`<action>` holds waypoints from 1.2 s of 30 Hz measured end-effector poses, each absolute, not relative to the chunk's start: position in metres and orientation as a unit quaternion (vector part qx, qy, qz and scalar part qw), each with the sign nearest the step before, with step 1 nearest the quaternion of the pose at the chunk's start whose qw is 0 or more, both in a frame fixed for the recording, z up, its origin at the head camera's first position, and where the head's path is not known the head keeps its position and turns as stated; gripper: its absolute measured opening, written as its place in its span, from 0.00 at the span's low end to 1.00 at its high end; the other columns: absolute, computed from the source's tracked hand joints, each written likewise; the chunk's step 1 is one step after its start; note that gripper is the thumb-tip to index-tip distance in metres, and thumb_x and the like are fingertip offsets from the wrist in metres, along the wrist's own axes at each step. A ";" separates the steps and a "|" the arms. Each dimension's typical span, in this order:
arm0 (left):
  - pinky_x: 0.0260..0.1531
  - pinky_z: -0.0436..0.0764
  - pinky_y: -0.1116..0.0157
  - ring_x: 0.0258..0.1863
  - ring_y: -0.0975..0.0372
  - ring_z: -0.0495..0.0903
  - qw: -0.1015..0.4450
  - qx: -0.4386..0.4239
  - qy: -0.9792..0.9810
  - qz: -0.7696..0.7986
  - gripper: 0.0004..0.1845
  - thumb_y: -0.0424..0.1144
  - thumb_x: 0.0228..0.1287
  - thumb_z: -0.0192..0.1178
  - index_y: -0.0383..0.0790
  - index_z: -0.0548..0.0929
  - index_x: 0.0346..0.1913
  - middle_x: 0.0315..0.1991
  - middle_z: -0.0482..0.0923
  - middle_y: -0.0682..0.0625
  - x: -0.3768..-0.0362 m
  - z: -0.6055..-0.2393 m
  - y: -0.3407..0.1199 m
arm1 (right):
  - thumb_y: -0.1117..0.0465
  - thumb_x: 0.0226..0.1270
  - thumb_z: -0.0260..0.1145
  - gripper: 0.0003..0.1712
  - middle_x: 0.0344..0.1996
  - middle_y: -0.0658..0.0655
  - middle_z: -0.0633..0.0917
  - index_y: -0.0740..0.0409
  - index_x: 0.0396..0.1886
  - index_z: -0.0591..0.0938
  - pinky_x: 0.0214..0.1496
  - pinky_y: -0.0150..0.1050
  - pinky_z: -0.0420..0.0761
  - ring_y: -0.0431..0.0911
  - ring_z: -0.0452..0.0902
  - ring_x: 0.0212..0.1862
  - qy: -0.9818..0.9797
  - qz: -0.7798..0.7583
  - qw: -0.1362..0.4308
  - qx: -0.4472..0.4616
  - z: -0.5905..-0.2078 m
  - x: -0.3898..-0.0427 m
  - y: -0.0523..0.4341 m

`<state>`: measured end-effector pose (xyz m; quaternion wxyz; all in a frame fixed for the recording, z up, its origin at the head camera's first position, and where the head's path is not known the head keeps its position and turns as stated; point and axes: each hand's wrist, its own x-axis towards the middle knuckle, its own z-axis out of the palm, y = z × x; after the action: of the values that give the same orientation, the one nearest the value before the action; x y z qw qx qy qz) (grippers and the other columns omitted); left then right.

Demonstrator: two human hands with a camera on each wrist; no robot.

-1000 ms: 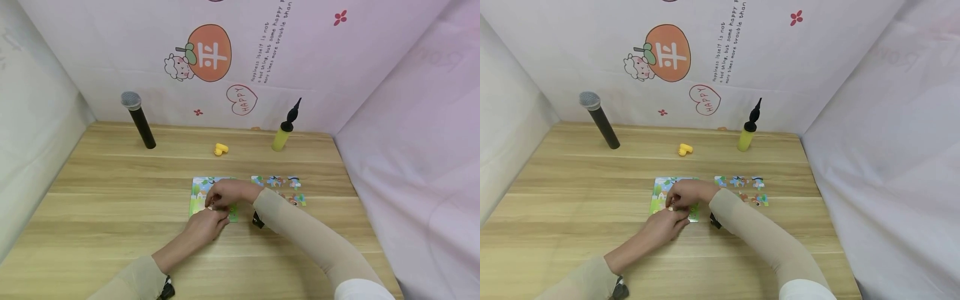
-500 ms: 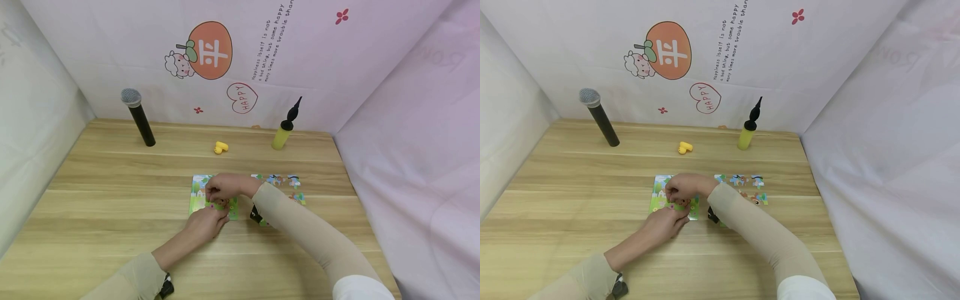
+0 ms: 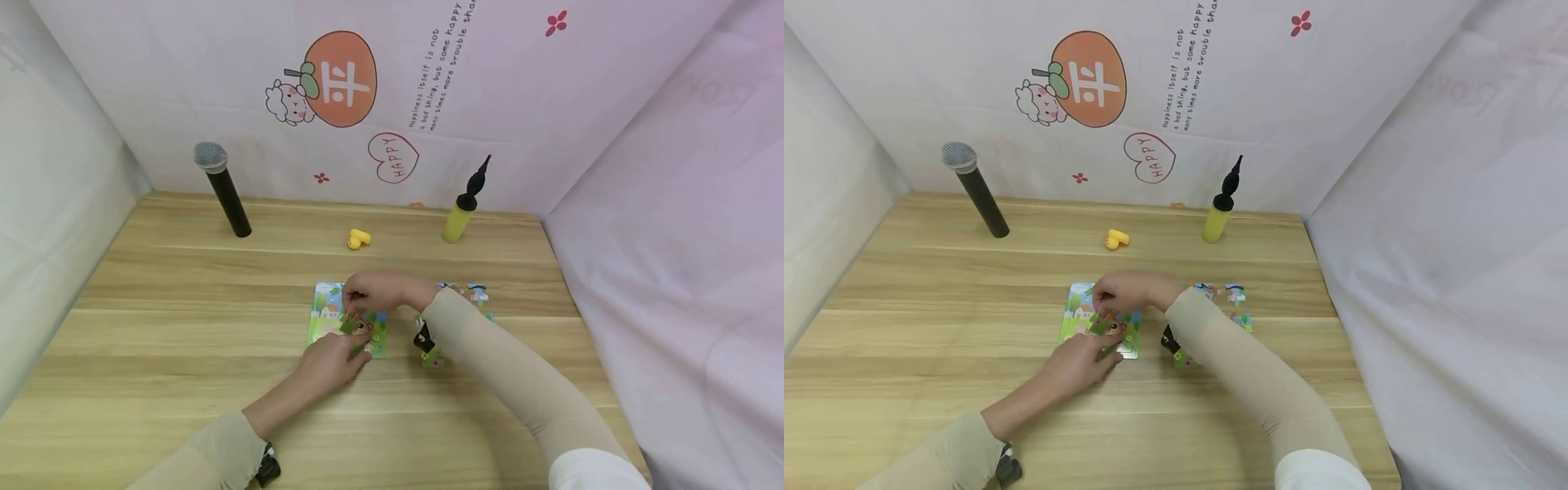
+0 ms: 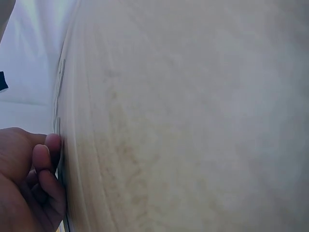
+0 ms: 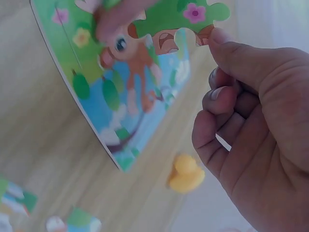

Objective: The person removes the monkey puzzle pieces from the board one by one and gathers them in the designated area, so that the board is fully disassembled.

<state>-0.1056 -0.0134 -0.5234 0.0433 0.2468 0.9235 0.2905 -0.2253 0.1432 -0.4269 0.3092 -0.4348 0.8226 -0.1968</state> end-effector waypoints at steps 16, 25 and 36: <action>0.11 0.61 0.68 0.07 0.70 0.59 0.094 0.208 0.911 0.345 0.21 0.48 0.66 0.70 0.49 0.86 0.61 0.06 0.63 0.61 -0.107 -0.522 -0.018 | 0.71 0.72 0.58 0.17 0.18 0.46 0.73 0.54 0.21 0.78 0.27 0.35 0.65 0.38 0.63 0.22 0.864 -0.031 0.378 -0.332 -0.382 -0.208 0.253; 0.11 0.57 0.69 0.09 0.70 0.55 0.095 0.203 0.913 0.341 0.21 0.48 0.66 0.70 0.50 0.86 0.61 0.07 0.59 0.61 -0.108 -0.520 -0.016 | 0.71 0.68 0.62 0.27 0.12 0.45 0.60 0.48 0.12 0.63 0.26 0.36 0.56 0.40 0.50 0.19 0.861 0.056 0.414 -0.289 -0.402 -0.181 0.281; 0.11 0.58 0.69 0.09 0.70 0.57 0.089 0.207 0.913 0.340 0.21 0.48 0.66 0.70 0.49 0.86 0.60 0.08 0.61 0.61 -0.108 -0.519 -0.017 | 0.80 0.59 0.61 0.21 0.08 0.44 0.65 0.55 0.12 0.76 0.21 0.35 0.54 0.39 0.50 0.16 0.857 0.087 0.417 -0.291 -0.426 -0.175 0.267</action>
<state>-0.1079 -0.0165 -0.5195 0.0890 0.2070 0.9129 0.3404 -0.1754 0.2667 -0.4264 0.4166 -0.2911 0.8568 0.0872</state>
